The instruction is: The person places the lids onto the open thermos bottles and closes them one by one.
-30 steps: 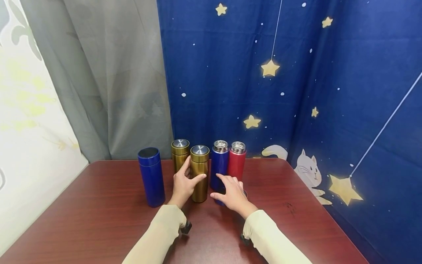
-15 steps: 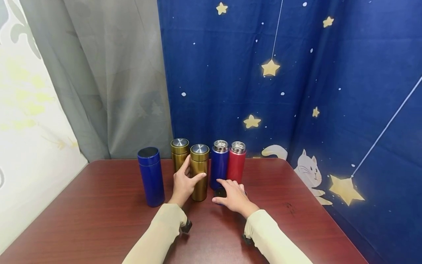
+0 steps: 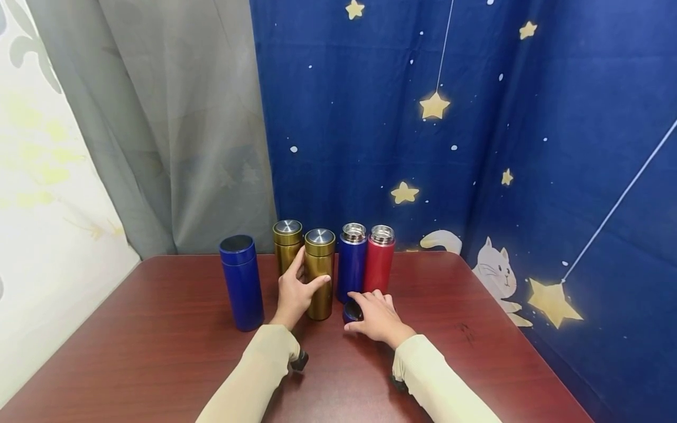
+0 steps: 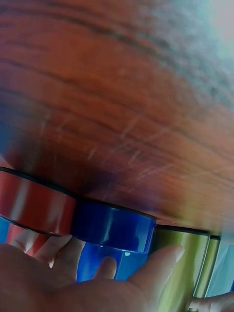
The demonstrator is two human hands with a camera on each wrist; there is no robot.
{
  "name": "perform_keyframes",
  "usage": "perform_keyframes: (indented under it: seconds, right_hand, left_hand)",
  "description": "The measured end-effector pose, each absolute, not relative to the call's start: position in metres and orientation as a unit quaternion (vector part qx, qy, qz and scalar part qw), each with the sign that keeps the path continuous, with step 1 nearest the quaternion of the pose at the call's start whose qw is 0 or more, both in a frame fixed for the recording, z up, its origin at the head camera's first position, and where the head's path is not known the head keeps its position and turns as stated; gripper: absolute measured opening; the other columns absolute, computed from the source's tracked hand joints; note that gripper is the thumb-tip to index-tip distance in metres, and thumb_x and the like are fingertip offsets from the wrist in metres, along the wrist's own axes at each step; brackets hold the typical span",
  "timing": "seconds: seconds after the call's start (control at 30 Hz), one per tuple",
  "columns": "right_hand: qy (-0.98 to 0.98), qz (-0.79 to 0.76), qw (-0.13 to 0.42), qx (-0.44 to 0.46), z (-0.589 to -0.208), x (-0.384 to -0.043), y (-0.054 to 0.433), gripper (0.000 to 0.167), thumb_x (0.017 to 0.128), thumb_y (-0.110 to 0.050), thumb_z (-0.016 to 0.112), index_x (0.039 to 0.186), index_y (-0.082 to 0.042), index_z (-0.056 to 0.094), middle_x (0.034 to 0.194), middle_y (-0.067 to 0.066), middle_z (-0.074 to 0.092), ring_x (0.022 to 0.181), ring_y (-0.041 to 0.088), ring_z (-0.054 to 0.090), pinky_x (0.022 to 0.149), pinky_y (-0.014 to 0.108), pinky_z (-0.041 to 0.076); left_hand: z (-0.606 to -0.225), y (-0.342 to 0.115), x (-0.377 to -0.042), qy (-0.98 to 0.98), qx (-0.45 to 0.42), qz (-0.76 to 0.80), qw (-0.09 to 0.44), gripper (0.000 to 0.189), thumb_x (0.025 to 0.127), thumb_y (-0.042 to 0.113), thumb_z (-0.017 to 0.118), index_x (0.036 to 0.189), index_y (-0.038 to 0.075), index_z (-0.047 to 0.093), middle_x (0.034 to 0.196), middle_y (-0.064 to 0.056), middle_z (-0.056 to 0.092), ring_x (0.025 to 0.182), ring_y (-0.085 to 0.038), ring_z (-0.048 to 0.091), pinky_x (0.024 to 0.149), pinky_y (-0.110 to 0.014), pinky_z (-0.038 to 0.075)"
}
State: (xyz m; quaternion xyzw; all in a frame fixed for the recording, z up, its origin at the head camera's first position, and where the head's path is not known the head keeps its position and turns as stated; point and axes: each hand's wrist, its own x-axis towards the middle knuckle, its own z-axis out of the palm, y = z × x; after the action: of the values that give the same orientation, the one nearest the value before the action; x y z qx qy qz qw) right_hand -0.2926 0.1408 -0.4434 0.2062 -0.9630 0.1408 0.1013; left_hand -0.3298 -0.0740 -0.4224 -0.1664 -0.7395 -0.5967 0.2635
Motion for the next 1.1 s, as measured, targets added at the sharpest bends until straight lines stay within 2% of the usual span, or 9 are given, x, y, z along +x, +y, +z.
perform_keyframes:
  seconds: [0.27,0.53,0.87,1.1]
  right_hand:
    - [-0.967,0.109,0.095,0.209,-0.4440,-0.2918,0.1391,0.077,0.073,-0.044,0.081,0.139,-0.016,0.053,0.120,0.009,0.062,0.101,0.023,0.047,0.079,0.040,0.032]
    - [-0.968,0.080,0.097,0.216,-0.4436,-0.2897,0.1390,0.066,0.075,-0.034,0.083,0.133,-0.017,0.059,0.112,0.007,0.062,0.102,0.024,0.046,0.078,0.039,0.033]
    - [-0.961,0.099,0.131,0.223,-0.4458,-0.2907,0.1445,0.058,0.073,-0.037,0.083,0.124,-0.017,0.067,0.110,0.004,0.064,0.099,0.022,0.046,0.075,0.036,0.032]
    - [-0.954,0.126,0.144,0.231,-0.4461,-0.2898,0.1466,0.055,0.073,-0.037,0.083,0.121,-0.016,0.069,0.109,0.004,0.063,0.097,0.023,0.048,0.074,0.037,0.033]
  left_hand:
    - [-0.4219,-0.0750,-0.3316,-0.737,-0.175,-0.600,0.257,0.090,0.073,0.020,0.088,0.149,0.018,0.041,0.137,-0.012,0.054,0.116,-0.027,0.059,0.095,-0.044,0.049]
    - [-0.4218,-0.0743,-0.3331,-0.744,-0.162,-0.596,0.256,0.090,0.073,0.020,0.088,0.149,0.018,0.040,0.137,-0.012,0.055,0.116,-0.027,0.059,0.097,-0.043,0.048]
    - [-0.4175,-0.0733,-0.3298,-0.744,-0.148,-0.602,0.249,0.089,0.073,0.022,0.088,0.149,0.017,0.041,0.141,-0.011,0.051,0.127,-0.022,0.050,0.104,-0.039,0.041]
    - [-0.4143,-0.0685,-0.3248,-0.753,-0.133,-0.591,0.257,0.089,0.074,0.021,0.087,0.149,0.016,0.040,0.139,-0.011,0.053,0.125,-0.023,0.052,0.103,-0.040,0.043]
